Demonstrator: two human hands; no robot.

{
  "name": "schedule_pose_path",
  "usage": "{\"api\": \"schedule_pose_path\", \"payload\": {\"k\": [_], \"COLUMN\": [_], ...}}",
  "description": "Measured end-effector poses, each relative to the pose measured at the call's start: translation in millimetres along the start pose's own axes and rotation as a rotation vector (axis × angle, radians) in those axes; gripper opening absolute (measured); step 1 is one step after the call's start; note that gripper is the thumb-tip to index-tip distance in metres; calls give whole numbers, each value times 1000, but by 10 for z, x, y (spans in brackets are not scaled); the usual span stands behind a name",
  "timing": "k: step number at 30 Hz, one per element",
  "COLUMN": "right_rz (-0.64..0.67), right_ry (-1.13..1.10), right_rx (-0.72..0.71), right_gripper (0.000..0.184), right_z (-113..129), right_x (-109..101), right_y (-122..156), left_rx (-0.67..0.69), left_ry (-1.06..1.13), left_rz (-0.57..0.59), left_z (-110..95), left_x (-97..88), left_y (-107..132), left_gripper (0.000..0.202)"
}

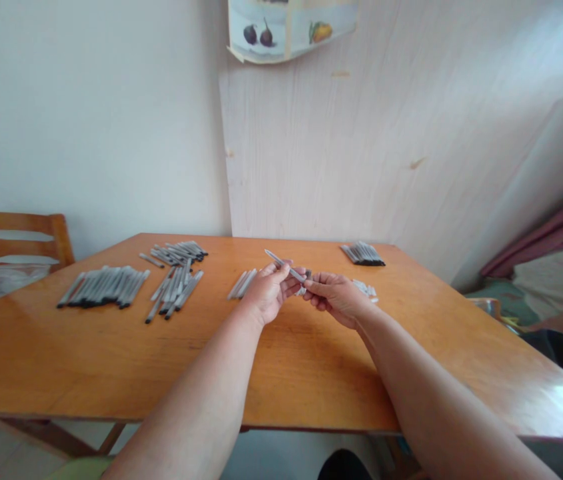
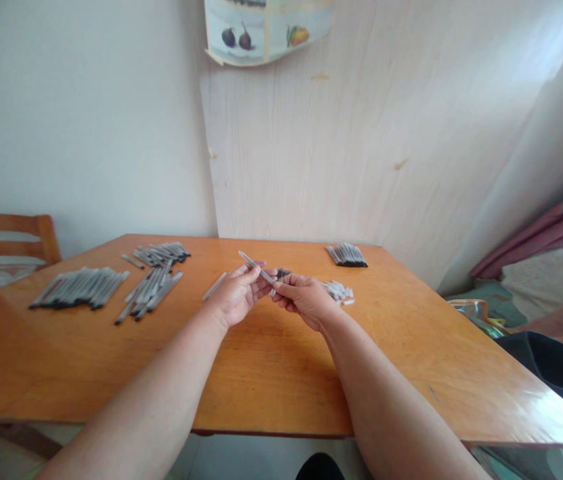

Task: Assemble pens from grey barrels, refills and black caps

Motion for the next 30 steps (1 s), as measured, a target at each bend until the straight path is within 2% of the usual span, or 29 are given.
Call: {"api": "schedule_pose_path", "payload": {"k": [7, 13, 17, 23, 26, 28, 30], "right_rz": [-50, -71, -93, -104, -110, -165, -282], "right_ry": [65, 145, 189, 279, 327, 387, 505], "right_rx": [27, -5, -6, 10, 2, -9, -13], "right_gripper": [22, 18, 16, 14, 15, 16, 19], "right_z": [-47, -11, 40, 101, 104, 87, 64], "right_x": [-21, -51, -78, -189, -264, -338, -432], "right_y": [-26, -6, 8, 24, 16, -4, -24], "left_rx": [90, 125, 175, 233, 244, 233, 213], "left_ry": [-154, -94, -19, 60, 61, 47, 18], "left_rz": [-67, -174, -304, -603, -721, -760, -771], "left_z": [-24, -93, -198, -350, -392, -397, -387], "left_x": [-3, -133, -302, -683, -814, -845, -845], "left_y": [0, -34, -59, -58, -34, -25, -27], "left_gripper": [23, 19, 15, 6, 4, 5, 7]}}
Point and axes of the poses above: each hand's wrist, its own y-axis away from the middle knuckle, its own x-axis out of the palm, z = x × y, the point moved 6 cm from there along -y, towards the middle knuckle, and after that the axes turned 3 degrees about -y, right-handed, at the moved point
